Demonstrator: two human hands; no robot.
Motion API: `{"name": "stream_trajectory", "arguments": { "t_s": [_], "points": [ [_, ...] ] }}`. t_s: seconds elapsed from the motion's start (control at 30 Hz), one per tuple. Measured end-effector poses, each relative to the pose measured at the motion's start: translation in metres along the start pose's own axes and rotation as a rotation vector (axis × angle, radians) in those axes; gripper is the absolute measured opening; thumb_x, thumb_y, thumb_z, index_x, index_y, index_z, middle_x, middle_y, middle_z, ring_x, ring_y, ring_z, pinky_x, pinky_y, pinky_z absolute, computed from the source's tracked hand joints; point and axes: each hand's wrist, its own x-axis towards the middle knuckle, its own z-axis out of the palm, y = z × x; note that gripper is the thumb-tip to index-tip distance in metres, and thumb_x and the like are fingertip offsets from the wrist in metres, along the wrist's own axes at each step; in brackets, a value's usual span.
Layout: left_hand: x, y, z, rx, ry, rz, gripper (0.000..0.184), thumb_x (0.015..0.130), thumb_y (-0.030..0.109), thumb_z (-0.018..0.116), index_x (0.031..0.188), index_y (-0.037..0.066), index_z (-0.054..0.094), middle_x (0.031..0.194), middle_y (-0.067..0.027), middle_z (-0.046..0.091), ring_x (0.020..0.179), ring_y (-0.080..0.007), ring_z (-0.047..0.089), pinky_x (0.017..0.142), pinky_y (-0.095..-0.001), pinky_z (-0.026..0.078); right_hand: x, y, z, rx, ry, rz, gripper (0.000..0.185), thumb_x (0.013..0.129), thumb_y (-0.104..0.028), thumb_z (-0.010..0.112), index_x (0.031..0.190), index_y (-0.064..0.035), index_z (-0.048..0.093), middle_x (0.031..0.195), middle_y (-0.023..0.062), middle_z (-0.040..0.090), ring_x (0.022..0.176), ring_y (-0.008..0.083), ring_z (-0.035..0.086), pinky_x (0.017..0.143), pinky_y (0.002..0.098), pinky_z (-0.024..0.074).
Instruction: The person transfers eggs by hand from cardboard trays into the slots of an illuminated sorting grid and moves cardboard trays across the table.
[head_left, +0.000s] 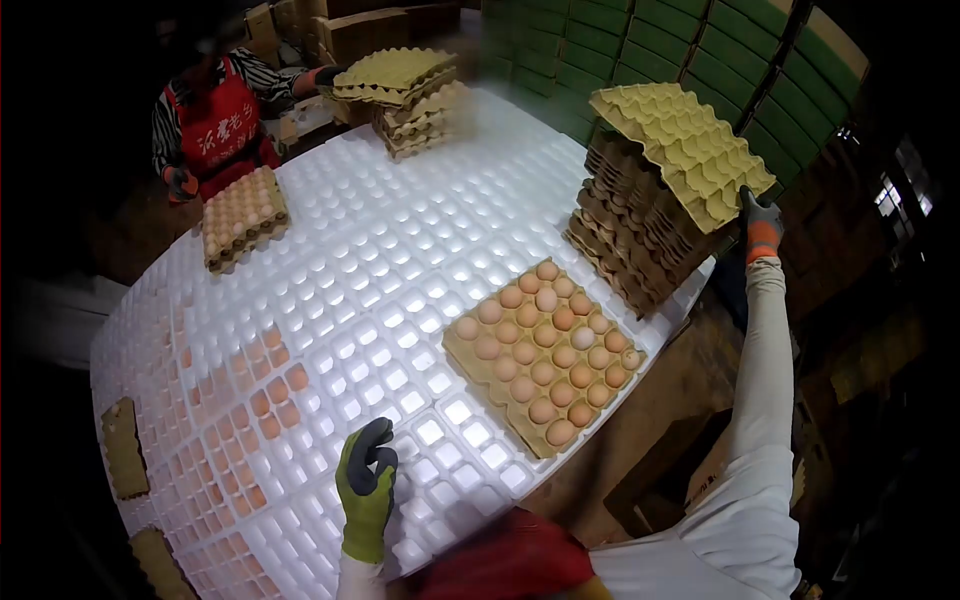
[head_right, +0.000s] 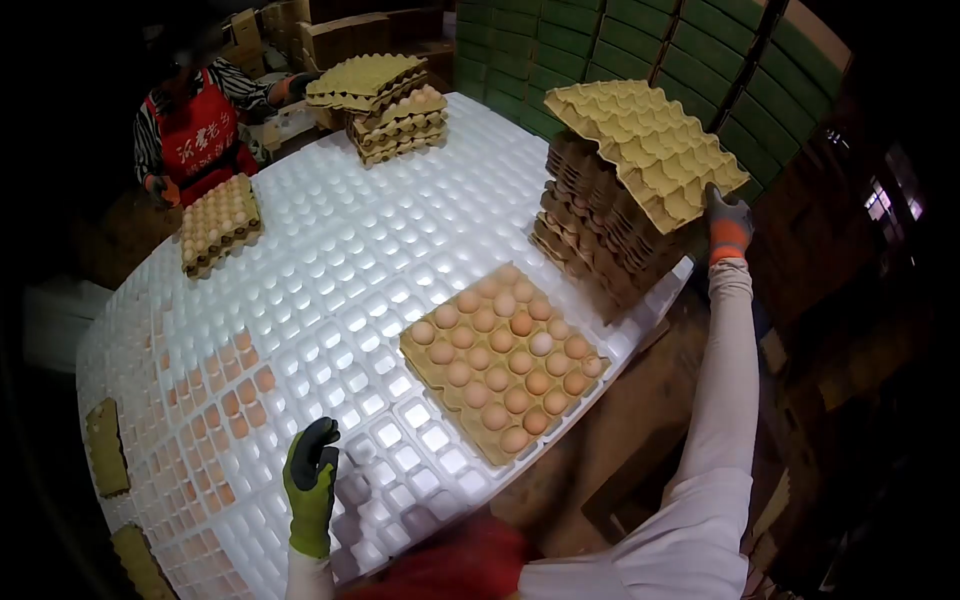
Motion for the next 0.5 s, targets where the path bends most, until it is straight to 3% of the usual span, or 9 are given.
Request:
{"name": "stream_trajectory", "arguments": {
  "t_s": [0.03,0.07,0.13,0.27,0.33,0.37,0.4,0.47,0.5],
  "points": [
    [-0.007,0.004,0.002,0.087,-0.032,-0.019,0.042,0.087,-0.005,0.060,0.129,-0.002,0.063,0.123,-0.0101,0.066,0.112,-0.0202,0.065,0.096,-0.0328,0.052,0.003,0.012,0.011,-0.138,0.045,0.014,0.060,0.084,-0.060,0.068,0.097,-0.0018,0.076,0.097,0.0198,0.074,0.093,0.0354,0.070,0.084,0.0449,0.0517],
    [-0.014,0.003,0.003,0.092,-0.034,-0.012,0.045,0.084,-0.004,0.060,0.129,-0.002,0.063,0.122,-0.0110,0.066,0.111,-0.0210,0.065,0.095,-0.0325,0.052,0.001,0.024,0.020,-0.277,0.091,0.030,0.063,0.084,-0.062,0.066,0.100,-0.0022,0.076,0.104,0.0222,0.074,0.101,0.0385,0.069,0.090,0.0463,0.0519],
    [-0.027,-0.004,0.001,0.105,-0.029,0.003,0.051,0.078,-0.002,0.060,0.128,-0.004,0.063,0.120,-0.0129,0.066,0.109,-0.0224,0.065,0.093,-0.0320,0.052,-0.004,0.035,0.030,-0.240,0.096,0.011,0.067,0.086,-0.064,0.063,0.112,-0.0029,0.074,0.118,0.0231,0.071,0.114,0.0401,0.065,0.098,0.0461,0.0500],
    [-0.042,-0.029,-0.012,0.115,-0.041,-0.129,0.047,0.080,-0.001,0.062,0.127,-0.004,0.063,0.119,-0.0128,0.065,0.108,-0.0219,0.064,0.092,-0.0323,0.052,0.030,0.054,0.028,-0.201,-0.139,-0.068,0.076,0.086,-0.071,0.058,0.115,-0.0019,0.072,0.120,0.0246,0.069,0.116,0.0433,0.063,0.099,0.0479,0.0486],
    [-0.043,-0.036,-0.008,0.126,-0.078,-0.082,0.040,0.089,-0.004,0.064,0.129,-0.002,0.063,0.120,-0.0097,0.066,0.110,-0.0187,0.065,0.094,-0.0308,0.052,0.046,0.054,0.021,-0.311,-0.218,-0.192,0.072,0.091,-0.069,0.054,0.116,-0.0042,0.072,0.118,0.0223,0.070,0.111,0.0435,0.065,0.093,0.0488,0.0496],
    [-0.045,-0.034,-0.003,0.134,-0.091,-0.101,0.040,0.087,-0.003,0.064,0.127,-0.002,0.064,0.120,-0.0113,0.066,0.106,-0.0196,0.065,0.091,-0.0306,0.052,0.035,0.040,0.004,-0.211,-0.283,-0.173,0.069,0.093,-0.068,0.051,0.115,-0.0057,0.073,0.114,0.0198,0.073,0.106,0.0407,0.068,0.089,0.0475,0.0506],
    [-0.041,-0.035,0.006,0.128,-0.101,-0.093,0.040,0.086,-0.002,0.064,0.126,-0.002,0.065,0.121,-0.0129,0.065,0.103,-0.0205,0.065,0.088,-0.0303,0.053,0.034,0.040,-0.001,0.028,-0.298,0.078,0.065,0.095,-0.063,0.053,0.114,-0.0046,0.073,0.109,0.0160,0.075,0.100,0.0341,0.071,0.086,0.0434,0.0514],
    [-0.044,-0.051,0.021,0.115,-0.128,-0.138,0.037,0.089,-0.001,0.066,0.126,0.000,0.066,0.122,-0.0120,0.065,0.105,-0.0201,0.065,0.087,-0.0301,0.053,-0.015,0.020,-0.028,0.107,-0.017,-0.121,0.060,0.096,-0.058,0.058,0.113,-0.0030,0.074,0.105,0.0123,0.077,0.094,0.0280,0.072,0.085,0.0395,0.0519],
    [-0.047,-0.058,0.029,0.137,-0.150,-0.134,0.035,0.090,-0.001,0.067,0.125,0.003,0.067,0.123,-0.0104,0.065,0.106,-0.0207,0.065,0.087,-0.0318,0.054,-0.030,0.027,-0.029,0.200,-0.065,-0.240,0.057,0.096,-0.055,0.060,0.115,-0.0038,0.074,0.108,0.0118,0.076,0.096,0.0271,0.072,0.088,0.0381,0.0521]
  ]
}}
